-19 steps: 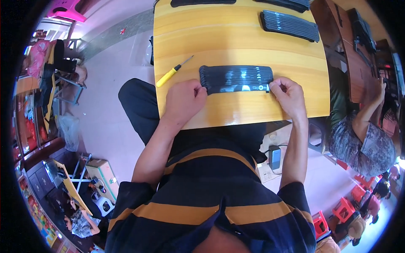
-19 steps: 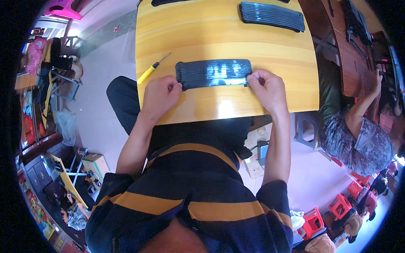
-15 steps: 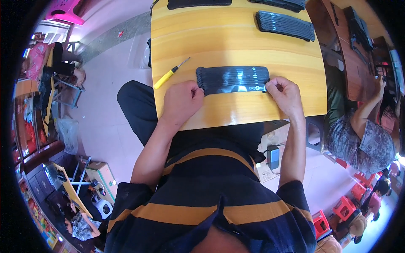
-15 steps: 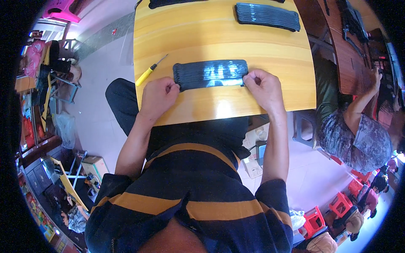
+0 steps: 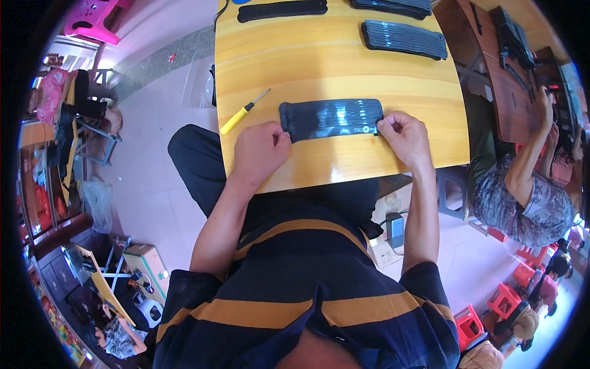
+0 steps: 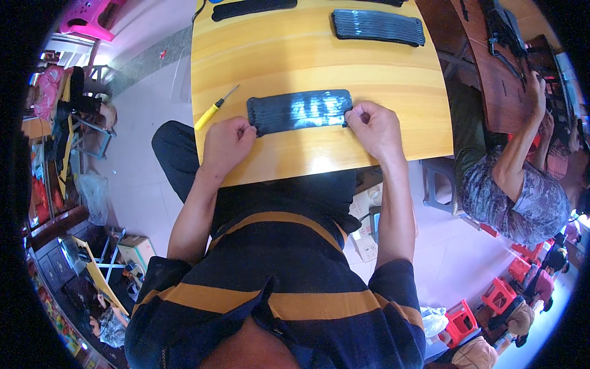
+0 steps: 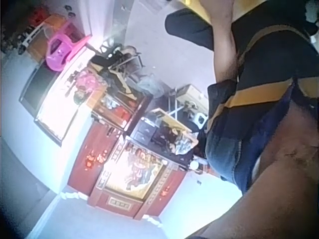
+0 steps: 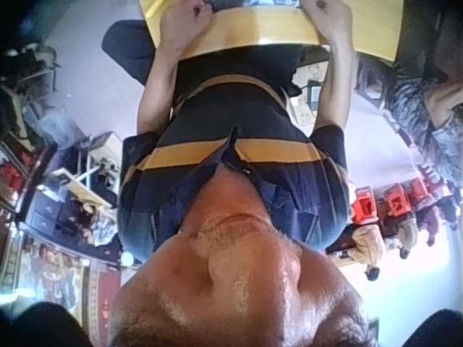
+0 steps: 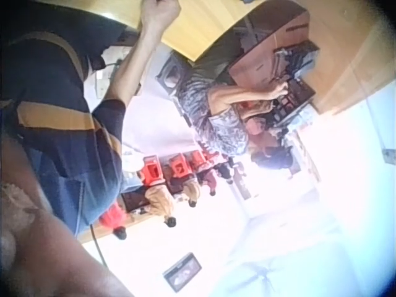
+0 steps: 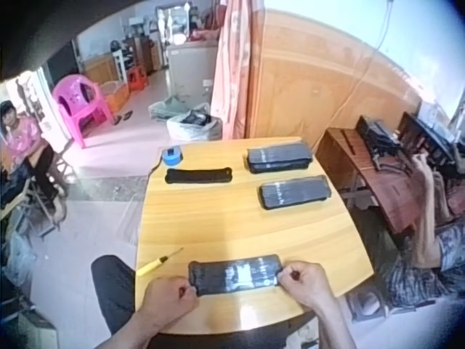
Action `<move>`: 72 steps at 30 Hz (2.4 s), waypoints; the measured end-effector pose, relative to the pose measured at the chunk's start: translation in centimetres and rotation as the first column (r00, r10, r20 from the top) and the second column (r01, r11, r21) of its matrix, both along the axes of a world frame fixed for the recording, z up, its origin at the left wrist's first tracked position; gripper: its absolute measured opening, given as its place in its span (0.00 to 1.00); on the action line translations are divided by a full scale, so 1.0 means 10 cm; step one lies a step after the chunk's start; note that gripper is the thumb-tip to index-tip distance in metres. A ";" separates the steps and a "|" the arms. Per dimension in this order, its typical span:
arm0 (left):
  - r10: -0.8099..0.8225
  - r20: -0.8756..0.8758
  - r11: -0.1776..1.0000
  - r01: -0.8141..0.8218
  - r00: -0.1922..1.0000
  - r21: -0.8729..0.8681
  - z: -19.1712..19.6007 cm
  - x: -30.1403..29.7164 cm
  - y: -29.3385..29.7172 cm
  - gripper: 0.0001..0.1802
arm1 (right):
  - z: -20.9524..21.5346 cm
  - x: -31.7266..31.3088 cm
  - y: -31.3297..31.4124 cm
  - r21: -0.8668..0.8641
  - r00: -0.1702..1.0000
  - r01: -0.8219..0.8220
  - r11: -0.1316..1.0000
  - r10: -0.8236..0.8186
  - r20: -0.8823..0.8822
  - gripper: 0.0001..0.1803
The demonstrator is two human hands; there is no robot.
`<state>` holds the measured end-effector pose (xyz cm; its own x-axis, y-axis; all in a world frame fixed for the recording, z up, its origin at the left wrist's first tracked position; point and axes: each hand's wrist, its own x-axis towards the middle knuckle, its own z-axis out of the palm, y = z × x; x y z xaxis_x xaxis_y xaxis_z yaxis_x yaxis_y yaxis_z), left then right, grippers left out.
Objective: Assembling and inspecting black velcro or elastic gear straps at a workbench, attaching plastic components.
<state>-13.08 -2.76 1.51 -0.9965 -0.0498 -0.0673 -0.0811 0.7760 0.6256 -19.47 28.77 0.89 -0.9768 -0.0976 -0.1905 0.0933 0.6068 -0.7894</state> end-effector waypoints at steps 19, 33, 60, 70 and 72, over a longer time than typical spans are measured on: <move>-0.034 -0.021 0.999 0.033 0.999 -0.038 -0.03 -0.01 -0.03 0.12 | 0.30 -0.09 -0.09 0.334 0.997 -0.073 0.940 0.060 0.049 0.16; 0.027 -0.039 0.996 -0.031 0.999 -0.086 0.33 -0.08 -0.01 0.11 | 0.32 -0.08 -0.30 0.334 0.848 0.103 0.937 0.093 -0.523 0.12; -0.237 -0.349 0.966 0.182 0.907 -0.183 -0.08 -0.67 0.58 0.14 | -0.36 -0.47 -0.13 0.364 0.761 0.245 0.899 0.055 -0.646 0.16; -0.587 -0.472 0.801 0.388 0.657 -0.456 0.31 -1.94 1.48 0.28 | -0.39 -0.54 0.00 -0.135 0.669 0.276 0.952 -0.291 -0.684 0.06; -0.596 -0.463 0.787 0.362 0.656 -0.499 0.22 -2.14 1.59 0.31 | -0.38 -0.55 0.00 -0.097 0.688 0.238 0.966 -0.238 -0.686 0.05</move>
<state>-34.44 13.13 3.69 -0.7167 0.5435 0.4370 0.6419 0.7591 0.1085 -24.99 28.78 -2.86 -0.8257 0.1567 0.5418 -0.3328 0.6403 -0.6923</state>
